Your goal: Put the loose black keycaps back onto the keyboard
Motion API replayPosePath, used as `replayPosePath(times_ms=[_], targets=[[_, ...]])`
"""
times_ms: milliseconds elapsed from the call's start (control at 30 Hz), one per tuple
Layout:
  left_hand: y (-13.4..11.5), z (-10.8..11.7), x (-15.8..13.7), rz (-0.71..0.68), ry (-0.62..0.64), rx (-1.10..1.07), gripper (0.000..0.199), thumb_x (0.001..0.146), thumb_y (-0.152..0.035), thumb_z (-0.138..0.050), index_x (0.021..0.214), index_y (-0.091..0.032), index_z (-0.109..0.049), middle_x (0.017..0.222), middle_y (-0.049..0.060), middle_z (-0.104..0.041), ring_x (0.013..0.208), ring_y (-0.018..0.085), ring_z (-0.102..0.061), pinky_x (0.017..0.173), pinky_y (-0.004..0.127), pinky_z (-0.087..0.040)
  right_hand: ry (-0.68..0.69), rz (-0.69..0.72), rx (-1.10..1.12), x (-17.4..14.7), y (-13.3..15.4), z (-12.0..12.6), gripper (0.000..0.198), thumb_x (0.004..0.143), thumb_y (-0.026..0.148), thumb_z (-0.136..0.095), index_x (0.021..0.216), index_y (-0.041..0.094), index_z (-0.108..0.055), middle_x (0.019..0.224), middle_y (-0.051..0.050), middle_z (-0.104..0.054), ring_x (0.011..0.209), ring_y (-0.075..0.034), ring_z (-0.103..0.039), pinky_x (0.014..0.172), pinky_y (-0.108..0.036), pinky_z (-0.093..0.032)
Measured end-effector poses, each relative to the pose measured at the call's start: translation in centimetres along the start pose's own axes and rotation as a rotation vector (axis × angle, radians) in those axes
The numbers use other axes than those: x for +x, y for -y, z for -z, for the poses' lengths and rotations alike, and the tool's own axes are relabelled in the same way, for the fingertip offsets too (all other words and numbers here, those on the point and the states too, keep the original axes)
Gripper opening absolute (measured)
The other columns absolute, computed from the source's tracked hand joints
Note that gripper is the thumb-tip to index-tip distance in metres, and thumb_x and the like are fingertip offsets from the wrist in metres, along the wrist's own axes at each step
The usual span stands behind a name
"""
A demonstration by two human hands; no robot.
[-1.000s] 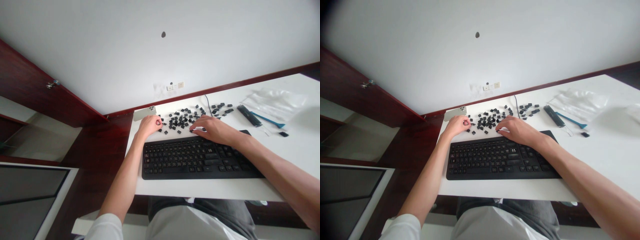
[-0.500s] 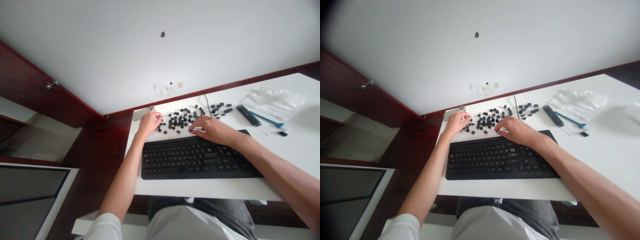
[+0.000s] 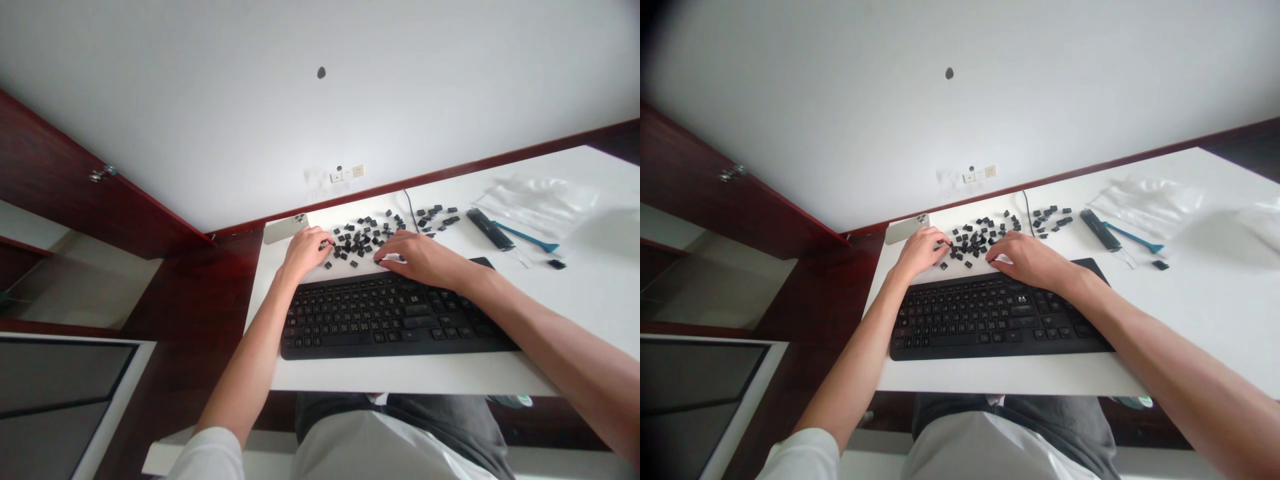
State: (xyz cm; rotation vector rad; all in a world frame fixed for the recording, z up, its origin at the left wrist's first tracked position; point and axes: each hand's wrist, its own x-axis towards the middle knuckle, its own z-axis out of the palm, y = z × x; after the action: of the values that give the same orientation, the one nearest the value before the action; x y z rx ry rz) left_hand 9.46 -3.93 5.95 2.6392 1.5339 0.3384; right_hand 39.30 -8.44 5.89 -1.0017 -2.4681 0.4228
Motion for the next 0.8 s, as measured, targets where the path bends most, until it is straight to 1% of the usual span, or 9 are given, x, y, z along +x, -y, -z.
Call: replayPosePath(times_ms=[133, 233, 400, 533, 700, 800], targets=[[-0.12, -0.18, 0.3, 0.053, -0.041, 0.033, 0.021, 0.1, -0.033, -0.064, 0.107, -0.023, -0.081, 0.106, 0.009, -0.074, 0.103, 0.028, -0.062, 0.095, 0.04, -0.049, -0.005, 0.004, -0.015, 0.01, 0.02, -0.12, 0.023, 0.099, 0.023, -0.059, 0.105, 0.022, -0.081, 0.105, -0.009, -0.081, 0.099, -0.029, -0.072, 0.086, -0.042, -0.058], [-0.27, -0.27, 0.44, 0.073, -0.012, 0.045, 0.021, 0.1, -0.035, -0.065, 0.104, -0.024, -0.082, 0.102, 0.009, -0.073, 0.1, 0.028, -0.061, 0.093, 0.041, -0.049, -0.005, -0.008, -0.048, 0.01, -0.06, -0.17, 0.023, 0.1, 0.025, -0.059, 0.106, 0.021, -0.081, 0.106, -0.009, -0.081, 0.1, -0.029, -0.072, 0.087, -0.043, -0.058], [-0.45, -0.29, 0.5, 0.094, 0.006, 0.012, 0.016, 0.098, -0.03, -0.067, 0.097, -0.024, -0.082, 0.1, 0.008, -0.072, 0.098, 0.027, -0.061, 0.093, 0.04, -0.05, -0.008, -0.017, -0.053, -0.08, -0.25, -0.23, 0.023, 0.1, 0.025, -0.059, 0.108, 0.021, -0.08, 0.107, -0.009, -0.081, 0.102, -0.029, -0.071, 0.088, -0.043, -0.057], [-0.61, -0.19, 0.48, 0.101, 0.009, -0.007, 0.01, 0.093, -0.025, -0.069, 0.091, -0.024, -0.079, 0.099, 0.007, -0.073, 0.096, 0.026, -0.062, 0.089, 0.038, -0.051, -0.007, -0.007, -0.039, -0.13, -0.26, -0.23, 0.024, 0.101, 0.026, -0.058, 0.108, 0.022, -0.08, 0.106, -0.009, -0.081, 0.101, -0.029, -0.071, 0.087, -0.042, -0.057], [-0.77, -0.03, 0.25, 0.091, -0.014, -0.01, 0.007, 0.091, -0.023, -0.07, 0.089, -0.024, -0.077, 0.099, 0.006, -0.077, 0.101, 0.028, -0.065, 0.083, 0.037, -0.052, -0.007, -0.012, -0.024, -0.09, -0.08, -0.07, 0.023, 0.101, 0.026, -0.059, 0.107, 0.022, -0.081, 0.106, -0.009, -0.081, 0.1, -0.029, -0.072, 0.085, -0.041, -0.056], [-0.76, -0.07, 0.14, 0.121, -0.008, -0.031, 0.006, 0.091, -0.024, -0.071, 0.09, -0.025, -0.077, 0.092, 0.004, -0.078, 0.092, 0.026, -0.069, 0.078, 0.036, -0.051, 0.005, -0.01, -0.031, -0.08, -0.11, -0.05, 0.024, 0.102, 0.026, -0.058, 0.108, 0.021, -0.081, 0.107, -0.009, -0.081, 0.102, -0.029, -0.071, 0.087, -0.042, -0.056]])
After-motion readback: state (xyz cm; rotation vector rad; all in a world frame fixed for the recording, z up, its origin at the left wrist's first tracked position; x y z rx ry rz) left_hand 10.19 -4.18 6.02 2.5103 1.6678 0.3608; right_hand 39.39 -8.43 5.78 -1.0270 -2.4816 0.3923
